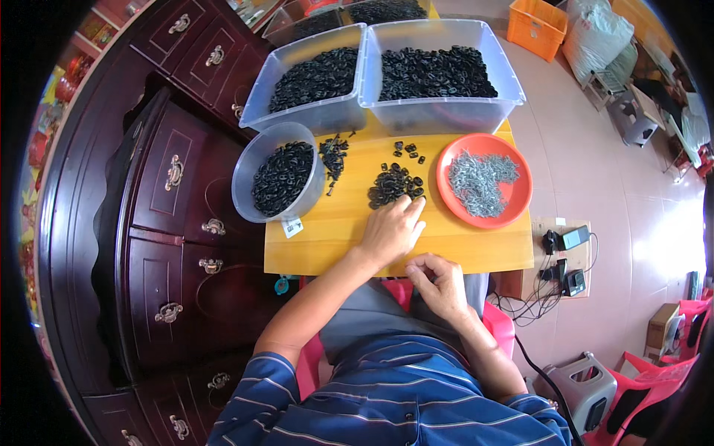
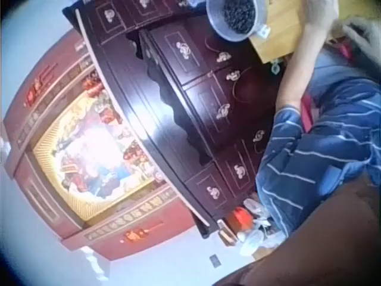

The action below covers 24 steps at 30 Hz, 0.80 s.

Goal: The person assembles plastic clips by picking up screws and plastic components from the table and inserting the screws into the clips by hand.

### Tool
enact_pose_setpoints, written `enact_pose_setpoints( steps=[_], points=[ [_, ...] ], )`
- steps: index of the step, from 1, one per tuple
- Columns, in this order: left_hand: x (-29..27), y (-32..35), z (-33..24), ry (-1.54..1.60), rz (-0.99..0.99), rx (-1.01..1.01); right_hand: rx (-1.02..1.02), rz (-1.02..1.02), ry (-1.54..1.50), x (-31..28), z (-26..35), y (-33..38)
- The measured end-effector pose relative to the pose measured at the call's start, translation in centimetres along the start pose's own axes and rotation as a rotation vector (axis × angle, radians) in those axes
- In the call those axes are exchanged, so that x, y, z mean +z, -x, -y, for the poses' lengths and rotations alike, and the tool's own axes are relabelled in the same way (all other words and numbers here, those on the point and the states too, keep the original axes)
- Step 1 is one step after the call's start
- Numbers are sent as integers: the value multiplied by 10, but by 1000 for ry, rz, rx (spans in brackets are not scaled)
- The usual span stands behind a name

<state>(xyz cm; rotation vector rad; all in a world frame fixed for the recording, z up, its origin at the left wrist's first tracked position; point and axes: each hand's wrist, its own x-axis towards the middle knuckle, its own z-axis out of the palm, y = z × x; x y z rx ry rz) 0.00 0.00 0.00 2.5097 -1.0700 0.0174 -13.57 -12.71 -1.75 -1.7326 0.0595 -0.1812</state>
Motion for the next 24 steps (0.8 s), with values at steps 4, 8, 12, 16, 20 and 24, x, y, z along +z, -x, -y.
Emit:
enact_pose_setpoints(
  steps=[4, 8, 12, 16, 20, 24],
  points=[
    [8, -14, -4, -87, -33, 26, 37, 23, -44, -7, 8, -3],
    [14, -14, -2, -74, -41, 65, -35, -34, -49, -19, 9, -2],
    [6, 13, -25, -27, -15, 88, 51, -144, -227, -28, 5, 0],
    [0, 53, -39, 28, -16, 132, 162, -214, -570, -32, 2, -1],
    [6, 74, -29, 75, -108, 208, 213, -190, -448, -33, -4, -3],
    [8, 82, -25, 36, -201, 307, -232, -359, 396, -42, 16, -16]
  ],
)
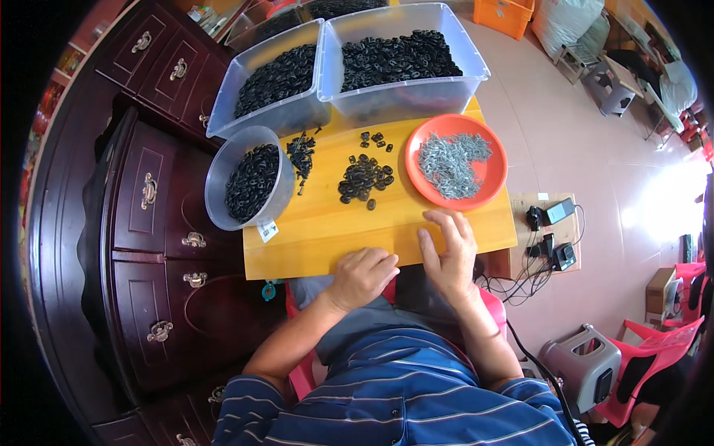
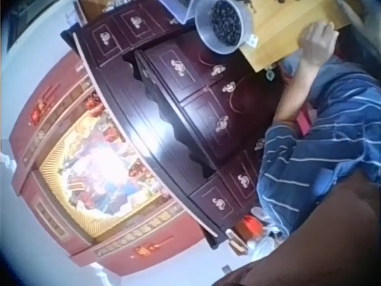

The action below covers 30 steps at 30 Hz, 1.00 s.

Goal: The person assembles plastic clips by picking up screws and plastic components from the table and inserting the screws into the clips by hand.

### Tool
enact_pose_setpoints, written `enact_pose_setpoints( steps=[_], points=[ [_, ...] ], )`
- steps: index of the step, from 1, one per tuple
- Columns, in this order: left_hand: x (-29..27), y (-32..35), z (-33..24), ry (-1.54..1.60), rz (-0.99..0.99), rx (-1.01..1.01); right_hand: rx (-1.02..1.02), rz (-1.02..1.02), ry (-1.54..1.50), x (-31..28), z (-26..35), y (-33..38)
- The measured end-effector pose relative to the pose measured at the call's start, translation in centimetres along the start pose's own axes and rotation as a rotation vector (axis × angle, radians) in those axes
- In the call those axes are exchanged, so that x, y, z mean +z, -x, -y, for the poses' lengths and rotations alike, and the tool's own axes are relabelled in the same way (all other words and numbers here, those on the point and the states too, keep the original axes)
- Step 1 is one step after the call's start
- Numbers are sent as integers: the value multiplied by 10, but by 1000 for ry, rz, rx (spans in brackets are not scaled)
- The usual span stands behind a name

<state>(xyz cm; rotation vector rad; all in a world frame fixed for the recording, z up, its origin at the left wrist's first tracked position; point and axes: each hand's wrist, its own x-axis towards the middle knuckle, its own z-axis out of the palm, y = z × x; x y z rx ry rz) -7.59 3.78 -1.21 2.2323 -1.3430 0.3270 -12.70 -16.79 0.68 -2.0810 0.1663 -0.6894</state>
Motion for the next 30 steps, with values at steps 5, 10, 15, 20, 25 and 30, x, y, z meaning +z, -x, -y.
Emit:
enact_pose_setpoints(
  steps=[5, 10, 15, 20, 25, 30],
  points=[
    [3, 8, 0, -8, -32, 26, -132, 29, 377, -2, -16, -20],
    [4, 9, 0, 109, -96, -32, -105, 92, 497, 6, -21, -16],
    [5, 5, 1, 345, -169, -224, -89, 121, 506, 7, -20, -12],
    [2, -11, -1, 551, -213, -374, -193, 34, 378, 7, -19, -5],
    [-9, -35, -1, 716, -249, -468, 62, 147, -91, 12, -5, 9],
    [-8, -57, -7, 741, -283, -388, 588, 350, -996, 12, -9, 1]
  ],
)
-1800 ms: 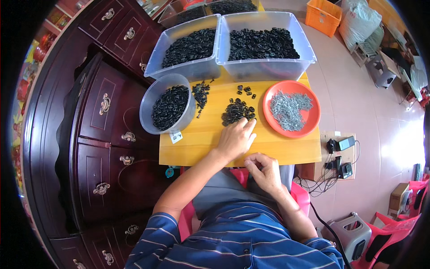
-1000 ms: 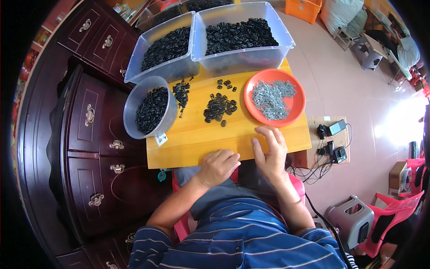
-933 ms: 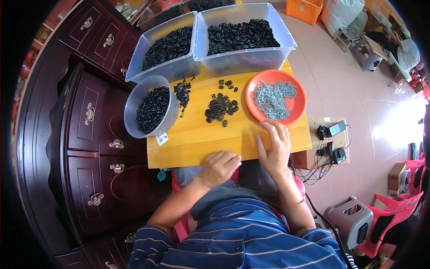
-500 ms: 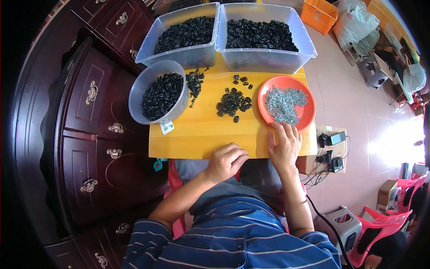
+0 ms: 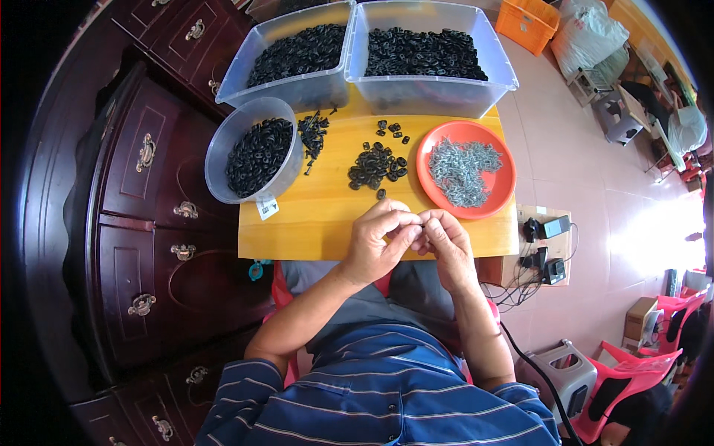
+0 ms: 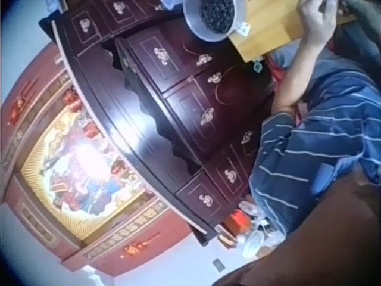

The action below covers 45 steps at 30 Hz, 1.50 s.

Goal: The person assembles plastic clips by picking up screws and plastic components from the table and inserting the screws into the clips by hand.

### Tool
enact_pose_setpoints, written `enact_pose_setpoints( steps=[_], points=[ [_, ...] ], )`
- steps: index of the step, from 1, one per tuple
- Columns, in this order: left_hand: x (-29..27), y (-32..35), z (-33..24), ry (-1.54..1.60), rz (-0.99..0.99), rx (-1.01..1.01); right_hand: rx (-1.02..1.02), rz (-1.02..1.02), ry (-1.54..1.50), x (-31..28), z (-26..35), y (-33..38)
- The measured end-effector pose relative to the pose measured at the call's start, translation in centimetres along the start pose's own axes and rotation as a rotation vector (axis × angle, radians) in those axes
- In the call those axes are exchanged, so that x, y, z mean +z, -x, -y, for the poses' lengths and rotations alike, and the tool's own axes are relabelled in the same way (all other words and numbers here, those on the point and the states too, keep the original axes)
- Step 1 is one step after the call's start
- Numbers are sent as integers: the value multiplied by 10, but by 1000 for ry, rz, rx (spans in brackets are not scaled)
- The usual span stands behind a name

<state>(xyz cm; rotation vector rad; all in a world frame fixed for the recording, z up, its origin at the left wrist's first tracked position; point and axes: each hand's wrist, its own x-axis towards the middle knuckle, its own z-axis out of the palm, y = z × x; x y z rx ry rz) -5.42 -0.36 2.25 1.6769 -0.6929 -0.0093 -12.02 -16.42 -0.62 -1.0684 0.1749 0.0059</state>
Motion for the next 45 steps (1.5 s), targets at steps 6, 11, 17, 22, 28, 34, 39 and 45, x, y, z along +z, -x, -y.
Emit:
enact_pose_setpoints(
  steps=[6, 11, 17, 22, 28, 34, 39, 45],
  points=[
    [13, -10, -2, -37, 65, 23, 126, 14, -237, -16, 5, 2],
    [24, -26, -3, -30, 163, 55, 115, -62, -416, -26, 10, 2],
    [33, -61, 7, 36, 205, -161, 66, -161, -472, -26, 12, -1],
    [45, -95, 25, -382, 314, 37, 97, -237, -517, -31, 12, -1],
    [55, -109, 45, -589, 389, 52, -162, -499, -530, -37, 5, -3],
    [61, -110, 45, -770, 492, 102, -255, -513, -470, -38, 8, -2],
    [64, -107, 49, -896, 473, 105, -227, -488, -463, -35, 8, -1],
    [61, -104, 44, -763, 491, 77, -215, -500, -477, -33, 8, -1]
  ],
)
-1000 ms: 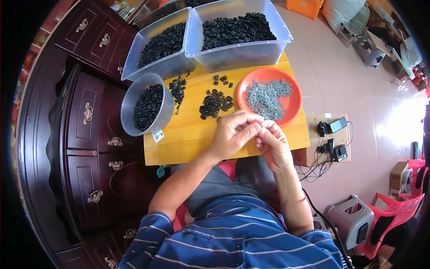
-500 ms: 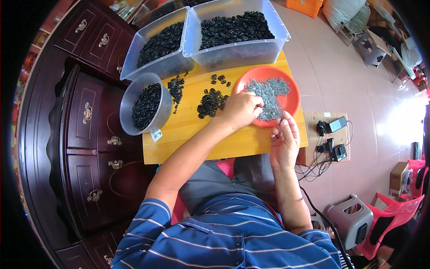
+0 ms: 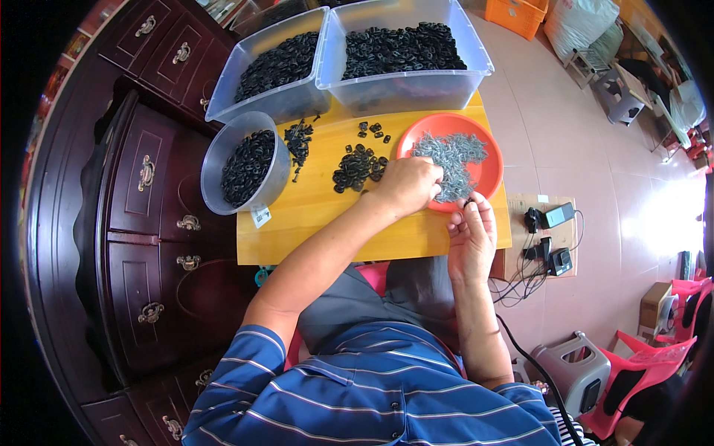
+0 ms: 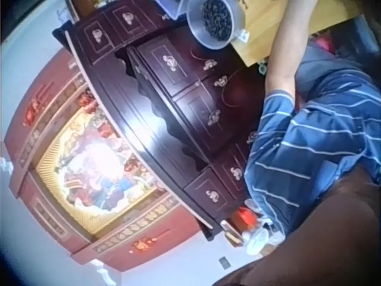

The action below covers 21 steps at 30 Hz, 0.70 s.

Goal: The person assembles plastic clips by picking up screws and plastic components from the table and inserting the screws into the clips by hand.

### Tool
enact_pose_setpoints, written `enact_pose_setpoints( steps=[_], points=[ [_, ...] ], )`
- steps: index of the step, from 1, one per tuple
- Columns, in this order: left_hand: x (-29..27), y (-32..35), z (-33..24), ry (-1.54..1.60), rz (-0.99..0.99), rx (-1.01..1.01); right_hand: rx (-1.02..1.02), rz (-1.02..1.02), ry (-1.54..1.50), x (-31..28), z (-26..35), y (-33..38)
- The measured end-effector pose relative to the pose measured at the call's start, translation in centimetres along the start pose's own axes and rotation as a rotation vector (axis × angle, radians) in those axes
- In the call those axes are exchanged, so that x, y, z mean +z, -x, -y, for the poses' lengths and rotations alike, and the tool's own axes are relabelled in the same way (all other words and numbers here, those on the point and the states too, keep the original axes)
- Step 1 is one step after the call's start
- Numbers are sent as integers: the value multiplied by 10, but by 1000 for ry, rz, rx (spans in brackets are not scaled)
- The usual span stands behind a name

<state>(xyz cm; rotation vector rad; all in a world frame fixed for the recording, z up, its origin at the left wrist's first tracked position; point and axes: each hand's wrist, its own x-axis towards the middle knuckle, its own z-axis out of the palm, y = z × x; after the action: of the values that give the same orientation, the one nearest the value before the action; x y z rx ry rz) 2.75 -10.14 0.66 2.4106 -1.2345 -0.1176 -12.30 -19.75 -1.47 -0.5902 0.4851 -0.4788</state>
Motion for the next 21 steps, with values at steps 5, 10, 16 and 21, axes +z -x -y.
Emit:
enact_pose_setpoints(
  steps=[5, 10, 16, 21],
  points=[
    [9, -2, 3, -4, -19, 7, 8, 31, 17, -1, -1, 0],
    [9, -1, 2, 3, -59, -19, 18, 7, 20, 0, 0, 1],
    [-7, 1, -3, 120, 5, 34, 5, 1, 0, -3, 1, -2],
    [-1, -2, -2, 83, 51, 27, 4, 21, -1, -3, 0, -3]
  ],
)
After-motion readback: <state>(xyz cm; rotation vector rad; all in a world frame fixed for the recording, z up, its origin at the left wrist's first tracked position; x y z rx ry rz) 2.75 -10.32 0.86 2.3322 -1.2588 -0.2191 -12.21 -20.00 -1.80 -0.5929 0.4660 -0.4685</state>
